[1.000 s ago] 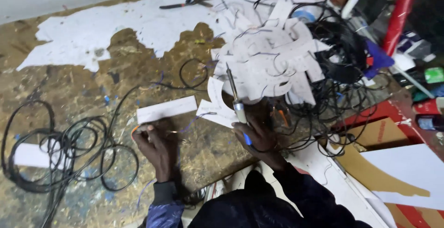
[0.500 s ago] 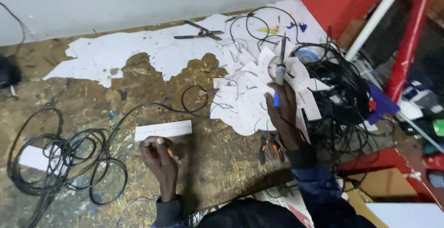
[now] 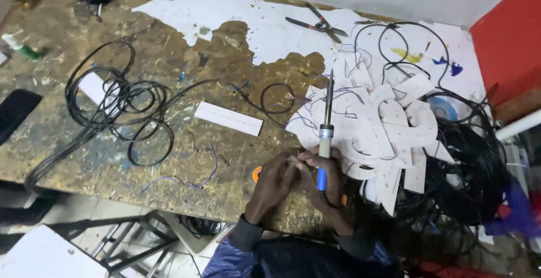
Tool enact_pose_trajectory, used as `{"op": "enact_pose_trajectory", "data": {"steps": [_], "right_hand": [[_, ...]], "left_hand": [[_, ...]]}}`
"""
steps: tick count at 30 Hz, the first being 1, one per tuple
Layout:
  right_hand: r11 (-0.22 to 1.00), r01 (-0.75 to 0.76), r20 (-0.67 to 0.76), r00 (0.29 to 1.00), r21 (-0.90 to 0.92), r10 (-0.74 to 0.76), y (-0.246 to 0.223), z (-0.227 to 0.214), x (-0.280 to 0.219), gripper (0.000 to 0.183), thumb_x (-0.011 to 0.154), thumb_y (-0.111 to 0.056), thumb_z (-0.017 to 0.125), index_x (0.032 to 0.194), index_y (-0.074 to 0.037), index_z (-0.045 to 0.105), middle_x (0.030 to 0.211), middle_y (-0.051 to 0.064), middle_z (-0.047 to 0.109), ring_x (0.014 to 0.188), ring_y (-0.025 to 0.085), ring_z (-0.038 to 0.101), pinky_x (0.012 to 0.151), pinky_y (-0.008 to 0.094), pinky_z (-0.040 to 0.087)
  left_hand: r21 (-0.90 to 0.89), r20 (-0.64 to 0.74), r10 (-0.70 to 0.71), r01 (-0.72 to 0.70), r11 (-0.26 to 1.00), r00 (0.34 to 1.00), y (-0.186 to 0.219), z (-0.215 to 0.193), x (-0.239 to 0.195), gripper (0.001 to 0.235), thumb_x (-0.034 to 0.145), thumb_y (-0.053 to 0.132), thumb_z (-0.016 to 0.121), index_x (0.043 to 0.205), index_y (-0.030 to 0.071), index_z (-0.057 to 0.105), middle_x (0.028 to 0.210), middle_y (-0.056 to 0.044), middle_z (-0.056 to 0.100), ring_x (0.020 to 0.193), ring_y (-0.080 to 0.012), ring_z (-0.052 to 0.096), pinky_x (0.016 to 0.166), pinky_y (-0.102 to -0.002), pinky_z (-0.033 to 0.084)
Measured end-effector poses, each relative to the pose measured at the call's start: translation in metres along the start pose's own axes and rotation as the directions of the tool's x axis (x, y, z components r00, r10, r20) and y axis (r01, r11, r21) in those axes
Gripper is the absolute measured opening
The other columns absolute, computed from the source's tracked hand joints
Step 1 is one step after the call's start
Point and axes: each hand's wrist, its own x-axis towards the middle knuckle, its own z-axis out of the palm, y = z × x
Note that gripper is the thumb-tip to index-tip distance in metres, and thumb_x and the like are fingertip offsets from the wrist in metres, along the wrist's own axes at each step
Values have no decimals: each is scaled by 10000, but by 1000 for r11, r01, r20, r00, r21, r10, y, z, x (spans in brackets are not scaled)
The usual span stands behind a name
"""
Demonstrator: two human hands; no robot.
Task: Soldering wires to electrical components on cut-out sign letters at a workbench.
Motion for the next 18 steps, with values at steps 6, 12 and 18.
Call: {"op": "enact_pose_trajectory", "data": {"steps": [6,12,18], "right_hand": [[956,130,94,990,-262,-108,-10,-12,6,260,940,-52,930,1103,-96,732,1152,90,789,1035,287,826,936,401,661],[999,-27,57,998,41,25,21,-3,-14,350,989,121,806,1190,-70,593,1217,133,658,1049,260,768,998,442,613],[973,-135,55,990,188,127,29,5,-15,500,998,154,708,1379,-41,449,1023,105,703,924,156,719,898,359,589]], "left_hand": [[36,-81,98,-96,995,992,-13,16,-17,81,1100,116,715,1127,47,747,942,-222,786,914,-502,786,810,-560,659],[11,-67,20,-20,1000,998,-9,4,-16,152,1154,185,660,1126,56,735,960,-209,810,966,-485,809,832,-541,665],[-44,-25,-38,37,998,999,-45,18,-28,181,1201,246,597,1191,89,686,1007,-207,809,1022,-504,797,867,-564,649]]}}
